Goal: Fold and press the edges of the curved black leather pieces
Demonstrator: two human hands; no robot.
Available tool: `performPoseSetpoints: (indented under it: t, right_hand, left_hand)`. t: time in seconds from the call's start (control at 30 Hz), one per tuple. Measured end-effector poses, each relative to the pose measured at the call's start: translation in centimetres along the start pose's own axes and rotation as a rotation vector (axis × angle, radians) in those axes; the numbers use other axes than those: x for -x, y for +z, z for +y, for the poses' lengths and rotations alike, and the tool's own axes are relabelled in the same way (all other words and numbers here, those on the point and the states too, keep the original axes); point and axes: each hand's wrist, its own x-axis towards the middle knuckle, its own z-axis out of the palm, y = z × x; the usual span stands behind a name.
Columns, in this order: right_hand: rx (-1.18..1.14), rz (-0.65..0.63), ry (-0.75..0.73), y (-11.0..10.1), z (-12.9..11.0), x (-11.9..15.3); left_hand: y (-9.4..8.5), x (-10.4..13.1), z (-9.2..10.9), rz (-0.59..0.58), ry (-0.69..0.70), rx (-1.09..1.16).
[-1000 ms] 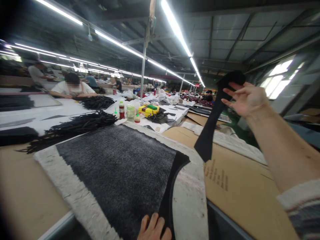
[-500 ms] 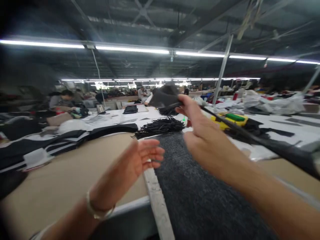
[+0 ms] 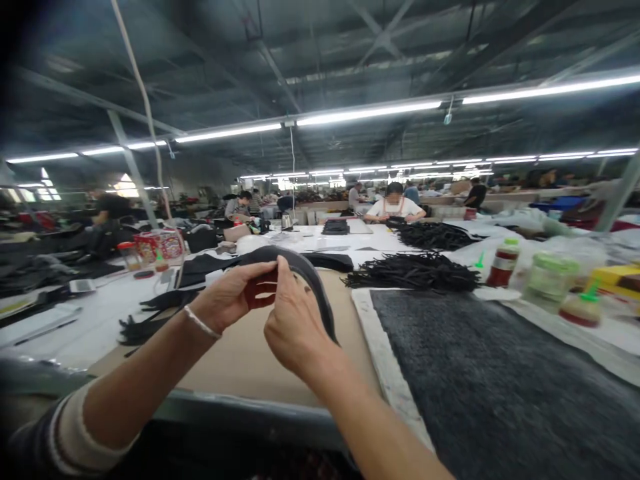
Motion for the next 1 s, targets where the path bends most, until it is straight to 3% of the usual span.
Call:
performPoseSetpoints:
  t: [0.17,0.33,0.43,0.53,0.63,0.77,0.9,1.0]
  right_hand:
    - [-0.328,0.038,0.079,6.8,1.1,-0.3]
    - [-0.728,0.131,0.347,12.5,3.9,-0.3]
    - [-0.667,0.210,0.451,13.9,5.9,0.3]
    - [-0.432,0.283,0.446,13.6,7.9,0.6]
    - [-0.271,0.266,0.410,13.7,9.8,0.7]
    - [-0.237,0.147,0.486,17.1,13.4,2.0]
    - [-0.310,0.110,0.640,19.5,16.3,5.6]
    - [-0.229,0.032,0.715,18.3,15.9,7.1]
  left_hand:
    - [-5.4,-0.8,-0.1,0.064,-0.020,-0.008]
    - [-8.2,-1.1,1.6,0.042,-0.027,0.080]
    - [-10.3,-1.8,3.0,0.050,-0.002,0.180]
    - [-14.2,-3.2,3.1,0.144,0.006,0.315]
    - [-19.4,-5.2,0.3,0.258,-0.041,0.372]
    - [-25.8,-6.9,-7.2,0.368,-0.185,0.354]
    - [-29.6,-6.7,-13.5,0.421,-0.337,0.262]
    - [-31.3,-6.1,-15.1,0.396,-0.366,0.145]
